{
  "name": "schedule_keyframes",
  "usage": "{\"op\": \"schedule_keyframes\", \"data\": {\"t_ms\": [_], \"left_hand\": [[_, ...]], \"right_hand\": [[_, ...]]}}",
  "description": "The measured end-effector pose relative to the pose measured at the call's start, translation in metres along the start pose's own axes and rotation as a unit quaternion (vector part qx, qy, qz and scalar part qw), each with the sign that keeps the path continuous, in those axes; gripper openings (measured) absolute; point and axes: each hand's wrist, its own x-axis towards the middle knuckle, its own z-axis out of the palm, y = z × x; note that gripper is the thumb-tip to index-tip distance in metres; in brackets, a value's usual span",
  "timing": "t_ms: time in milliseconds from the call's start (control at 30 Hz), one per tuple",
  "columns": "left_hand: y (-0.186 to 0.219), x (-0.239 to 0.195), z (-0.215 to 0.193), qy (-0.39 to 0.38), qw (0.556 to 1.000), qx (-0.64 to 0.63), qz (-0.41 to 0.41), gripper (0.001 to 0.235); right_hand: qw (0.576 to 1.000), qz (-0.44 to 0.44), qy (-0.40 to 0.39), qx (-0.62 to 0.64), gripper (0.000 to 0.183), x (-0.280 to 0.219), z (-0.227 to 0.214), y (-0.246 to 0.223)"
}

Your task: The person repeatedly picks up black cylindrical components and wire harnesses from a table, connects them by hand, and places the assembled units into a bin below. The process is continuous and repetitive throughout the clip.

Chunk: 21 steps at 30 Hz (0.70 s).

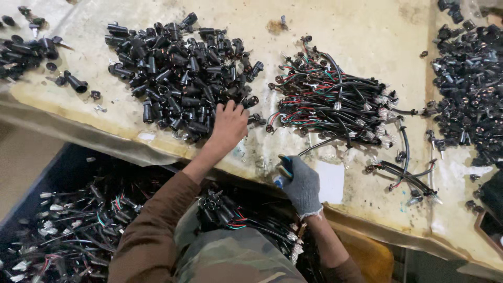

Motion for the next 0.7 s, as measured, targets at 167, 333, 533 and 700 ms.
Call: {"op": "schedule_keyframes", "data": {"t_ms": [167, 333, 533, 700], "left_hand": [[0.013, -0.025, -0.011, 0.197, 0.948, -0.247, 0.033, 0.040], [0.044, -0.058, -0.010, 0.054, 0.733, -0.678, -0.018, 0.043], [0.084, -0.110, 0.006, -0.087, 0.575, -0.809, -0.088, 0.046], [0.094, -0.130, 0.001, -0.072, 0.657, -0.750, -0.036, 0.029]], "right_hand": [[0.991, -0.130, -0.003, -0.015, 0.052, 0.003, -0.003, 0.004], [0.989, -0.124, -0.075, -0.023, 0.047, 0.016, -0.002, 0.011], [0.994, -0.095, -0.017, -0.049, 0.034, 0.004, 0.003, 0.022], [0.996, -0.091, 0.020, -0.001, 0.033, -0.004, -0.010, 0.015]]}}
